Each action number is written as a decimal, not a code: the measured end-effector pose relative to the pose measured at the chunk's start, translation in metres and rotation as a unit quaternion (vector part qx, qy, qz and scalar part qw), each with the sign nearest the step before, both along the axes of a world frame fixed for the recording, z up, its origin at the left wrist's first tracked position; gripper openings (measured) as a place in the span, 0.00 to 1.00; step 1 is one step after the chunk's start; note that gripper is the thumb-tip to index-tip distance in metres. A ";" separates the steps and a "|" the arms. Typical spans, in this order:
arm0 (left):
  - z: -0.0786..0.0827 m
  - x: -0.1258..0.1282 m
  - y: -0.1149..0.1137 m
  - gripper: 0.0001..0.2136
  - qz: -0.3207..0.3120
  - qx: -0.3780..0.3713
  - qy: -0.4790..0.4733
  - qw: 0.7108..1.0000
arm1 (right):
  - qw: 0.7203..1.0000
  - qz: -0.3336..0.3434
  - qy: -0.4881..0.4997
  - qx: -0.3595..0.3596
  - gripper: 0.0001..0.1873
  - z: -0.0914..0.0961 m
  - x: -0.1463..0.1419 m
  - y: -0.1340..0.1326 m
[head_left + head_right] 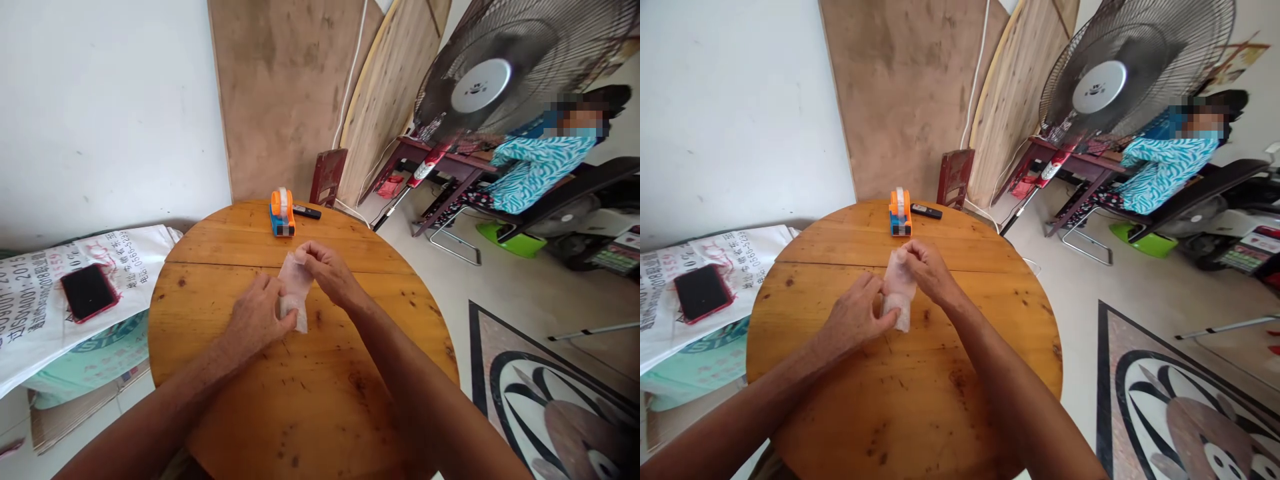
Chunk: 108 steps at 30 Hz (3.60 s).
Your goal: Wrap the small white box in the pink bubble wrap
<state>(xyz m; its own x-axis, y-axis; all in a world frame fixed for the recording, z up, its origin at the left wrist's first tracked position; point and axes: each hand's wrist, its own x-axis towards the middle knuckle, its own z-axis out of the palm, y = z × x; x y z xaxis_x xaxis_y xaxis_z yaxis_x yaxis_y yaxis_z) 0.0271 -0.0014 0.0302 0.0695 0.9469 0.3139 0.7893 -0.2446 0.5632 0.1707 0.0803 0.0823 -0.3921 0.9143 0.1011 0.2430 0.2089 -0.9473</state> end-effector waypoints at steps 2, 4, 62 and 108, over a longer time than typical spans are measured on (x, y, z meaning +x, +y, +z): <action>0.002 0.000 -0.001 0.10 0.029 -0.012 0.000 1.000 | 1.000 0.011 -0.009 0.016 0.12 0.001 0.003 -0.009; 0.002 -0.001 -0.001 0.13 0.041 -0.026 -0.014 0.999 | 0.999 0.021 -0.015 0.035 0.12 0.000 0.007 -0.017; 0.000 -0.001 0.017 0.18 -0.107 -0.341 -0.387 0.850 | 0.978 -0.019 0.142 -0.153 0.19 -0.046 0.039 -0.048; -0.003 -0.004 0.007 0.20 -0.198 -0.354 -0.488 0.773 | 0.974 -0.087 0.202 -0.057 0.19 -0.041 0.036 -0.046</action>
<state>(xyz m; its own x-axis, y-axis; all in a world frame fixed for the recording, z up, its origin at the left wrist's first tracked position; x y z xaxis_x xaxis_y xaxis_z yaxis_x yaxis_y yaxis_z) 0.0236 0.0059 0.0268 0.4545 0.8708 -0.1874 -0.1538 0.2840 0.9464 0.2068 0.0348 0.0415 -0.1797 0.9776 0.1092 -0.1328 0.0859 -0.9874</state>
